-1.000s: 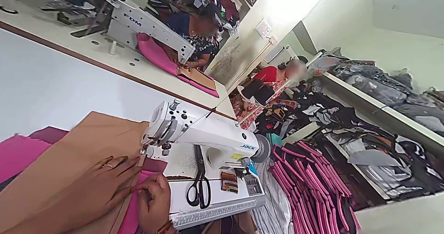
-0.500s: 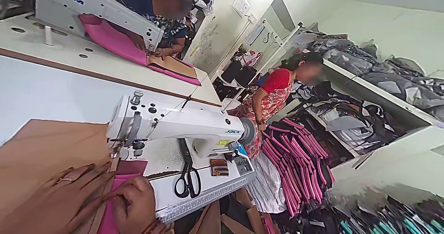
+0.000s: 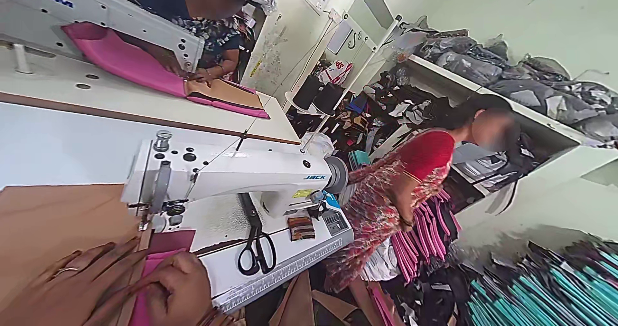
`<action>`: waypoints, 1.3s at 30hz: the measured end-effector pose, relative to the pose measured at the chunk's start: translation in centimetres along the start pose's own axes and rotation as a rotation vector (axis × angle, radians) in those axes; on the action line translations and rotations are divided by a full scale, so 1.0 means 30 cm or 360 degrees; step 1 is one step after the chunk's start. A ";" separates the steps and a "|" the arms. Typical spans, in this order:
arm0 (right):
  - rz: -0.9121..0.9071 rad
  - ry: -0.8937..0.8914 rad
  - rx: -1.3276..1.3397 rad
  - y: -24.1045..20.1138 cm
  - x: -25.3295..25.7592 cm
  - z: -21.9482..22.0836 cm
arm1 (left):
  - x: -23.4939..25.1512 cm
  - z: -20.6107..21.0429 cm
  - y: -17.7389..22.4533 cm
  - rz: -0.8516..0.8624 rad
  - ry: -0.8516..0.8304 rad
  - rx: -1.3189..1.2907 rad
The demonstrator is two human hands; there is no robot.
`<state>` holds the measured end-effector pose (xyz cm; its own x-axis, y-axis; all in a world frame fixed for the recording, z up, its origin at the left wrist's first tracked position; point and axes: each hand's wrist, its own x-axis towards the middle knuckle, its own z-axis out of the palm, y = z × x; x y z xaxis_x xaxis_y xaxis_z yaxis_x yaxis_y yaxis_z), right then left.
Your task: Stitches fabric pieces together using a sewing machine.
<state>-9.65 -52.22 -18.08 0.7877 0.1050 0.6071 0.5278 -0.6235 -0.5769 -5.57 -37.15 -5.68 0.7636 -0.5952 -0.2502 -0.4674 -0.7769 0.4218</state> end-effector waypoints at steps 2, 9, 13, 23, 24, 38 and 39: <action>0.0015 0.0002 -0.0002 -0.004 0.002 0.000 | 0.044 0.102 -0.120 0.0206 0.0180 -0.0019; -0.0067 0.0089 -0.0150 0.012 -0.061 0.025 | 0.172 0.361 -0.359 0.0638 0.0921 0.0063; -0.0385 -0.0137 -0.0141 0.011 -0.169 0.007 | 0.132 0.299 -0.319 0.0514 0.0708 0.0049; -0.0642 -0.0327 -0.0546 0.019 -0.233 -0.008 | 0.122 0.242 -0.296 0.0332 0.0300 0.0113; -0.0615 -0.0244 -0.0602 0.008 -0.229 0.007 | 0.121 0.240 -0.293 0.0328 0.0297 0.0111; -0.0404 -0.0097 -0.0763 0.040 -0.095 0.041 | 0.239 0.208 -0.323 0.0501 0.0827 0.0249; -0.0394 -0.0096 -0.0752 0.047 -0.083 0.044 | 0.248 0.200 -0.324 0.0503 0.0845 0.0224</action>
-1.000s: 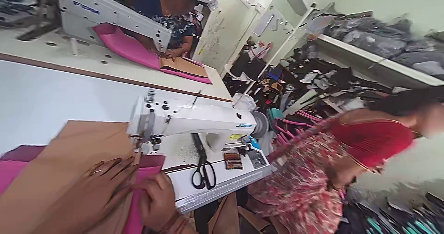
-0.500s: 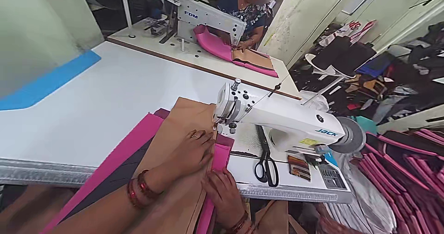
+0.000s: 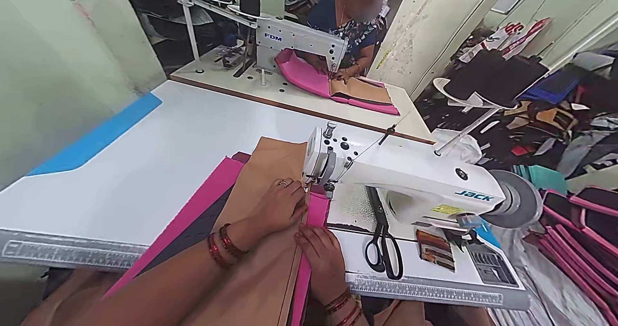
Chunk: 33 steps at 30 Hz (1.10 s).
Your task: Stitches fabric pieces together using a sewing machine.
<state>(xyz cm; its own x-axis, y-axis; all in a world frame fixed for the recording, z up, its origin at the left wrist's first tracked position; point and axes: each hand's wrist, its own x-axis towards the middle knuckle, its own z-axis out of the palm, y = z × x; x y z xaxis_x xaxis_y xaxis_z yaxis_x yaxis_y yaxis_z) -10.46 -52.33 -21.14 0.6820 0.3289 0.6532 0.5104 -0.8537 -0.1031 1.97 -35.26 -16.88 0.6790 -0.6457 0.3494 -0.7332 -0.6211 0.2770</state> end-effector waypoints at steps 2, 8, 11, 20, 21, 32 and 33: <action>0.0038 -0.0018 0.0035 0.009 0.016 0.007 | 0.024 -0.004 -0.013 -0.0070 -0.0014 -0.0072; 0.0135 -0.0087 0.0085 0.028 0.074 0.012 | 0.070 -0.019 -0.023 -0.0189 -0.0100 -0.0034; 0.0178 -0.0119 0.0113 0.030 0.081 0.011 | 0.081 -0.022 -0.020 -0.0198 -0.0117 0.0032; -0.0027 -0.0123 0.0125 -0.033 -0.043 -0.023 | -0.110 -0.089 0.044 -0.0031 -0.0499 -0.0245; -0.0068 -0.0072 0.0151 -0.059 -0.082 -0.023 | -0.152 -0.087 0.051 -0.0007 -0.0483 -0.0252; -0.0078 0.0192 -0.0177 -0.158 -0.107 -0.021 | -0.191 -0.078 0.061 -0.0007 -0.0388 -0.0232; -0.0086 0.0196 -0.0192 -0.158 -0.106 -0.027 | -0.193 -0.076 0.067 0.0043 -0.0370 -0.0160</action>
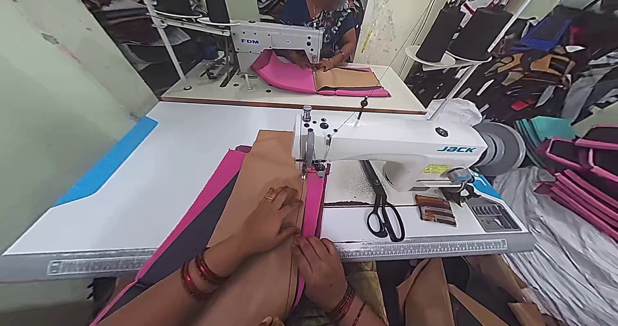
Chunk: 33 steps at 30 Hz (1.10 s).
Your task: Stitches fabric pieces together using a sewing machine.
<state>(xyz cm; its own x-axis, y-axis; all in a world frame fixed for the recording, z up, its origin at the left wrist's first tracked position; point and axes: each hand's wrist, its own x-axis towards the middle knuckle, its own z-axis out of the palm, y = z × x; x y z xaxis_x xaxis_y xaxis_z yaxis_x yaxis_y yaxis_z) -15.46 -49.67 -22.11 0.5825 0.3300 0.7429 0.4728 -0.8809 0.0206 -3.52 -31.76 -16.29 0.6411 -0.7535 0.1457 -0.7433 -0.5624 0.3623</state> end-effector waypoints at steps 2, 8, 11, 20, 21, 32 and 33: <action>0.0005 0.0018 -0.0019 0.003 0.006 -0.005 | 0.003 -0.004 0.019 0.0065 -0.0025 0.0135; 0.0089 0.0022 0.0026 0.031 0.025 0.007 | 0.070 -0.062 0.055 -0.0011 -0.0365 0.0227; 0.0142 0.0007 0.0060 0.051 0.047 0.016 | 0.113 -0.083 0.055 -0.0030 -0.0481 0.0248; 0.0268 -0.0030 0.0118 0.115 0.116 0.069 | 0.202 -0.107 0.054 -0.0124 -0.0491 0.0365; 0.0280 -0.0049 0.0119 0.120 0.125 0.070 | 0.197 -0.101 0.058 -0.0069 -0.0351 0.0385; 0.0467 -0.0329 0.0297 0.190 0.206 0.070 | 0.288 -0.195 0.122 -0.0516 -0.0949 0.0266; 0.0478 -0.0340 0.0298 0.195 0.208 0.069 | 0.296 -0.198 0.121 -0.0525 -0.0971 0.0268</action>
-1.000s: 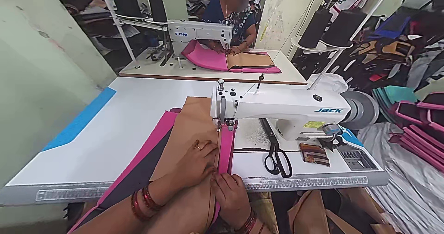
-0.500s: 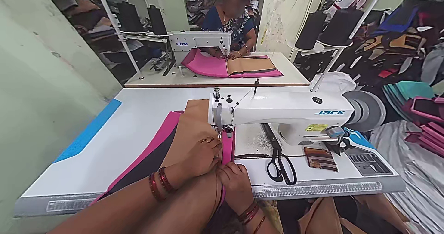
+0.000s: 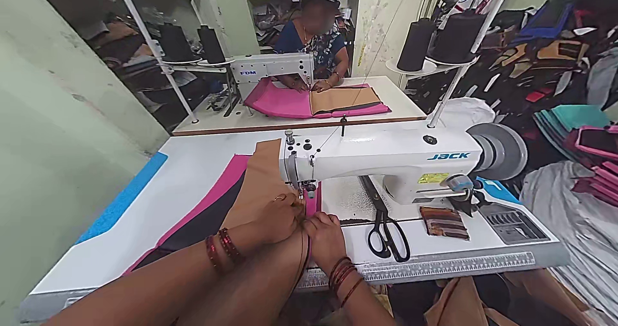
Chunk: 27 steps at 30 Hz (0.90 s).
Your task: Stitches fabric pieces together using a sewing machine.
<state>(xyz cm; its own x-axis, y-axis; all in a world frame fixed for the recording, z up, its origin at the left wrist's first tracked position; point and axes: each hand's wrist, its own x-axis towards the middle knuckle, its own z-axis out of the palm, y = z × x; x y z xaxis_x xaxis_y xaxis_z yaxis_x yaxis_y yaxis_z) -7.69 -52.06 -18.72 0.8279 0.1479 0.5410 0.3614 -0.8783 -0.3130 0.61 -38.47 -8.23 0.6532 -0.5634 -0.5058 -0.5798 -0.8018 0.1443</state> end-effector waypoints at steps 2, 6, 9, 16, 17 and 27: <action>0.0013 -0.0012 0.0006 0.005 0.008 0.000 | 0.007 -0.009 -0.003 -0.0009 -0.0029 0.0019; 0.0044 -0.0060 0.0055 0.023 0.037 0.005 | 0.022 -0.014 -0.016 -0.0040 -0.0030 0.0038; 0.0077 -0.0129 0.0058 0.034 0.061 0.006 | 0.028 -0.018 -0.023 -0.0026 -0.0020 0.0052; 0.0311 -0.0737 0.0205 0.010 0.067 -0.092 | -0.047 0.046 -0.015 -0.0009 0.0012 -0.0048; 0.0360 -0.0994 0.0252 0.001 0.082 -0.157 | -0.058 0.080 -0.017 -0.0006 0.0098 -0.0071; -0.0460 0.0706 0.1537 -0.171 0.206 -0.771 | -0.012 0.355 -0.113 0.0437 0.1429 -0.0088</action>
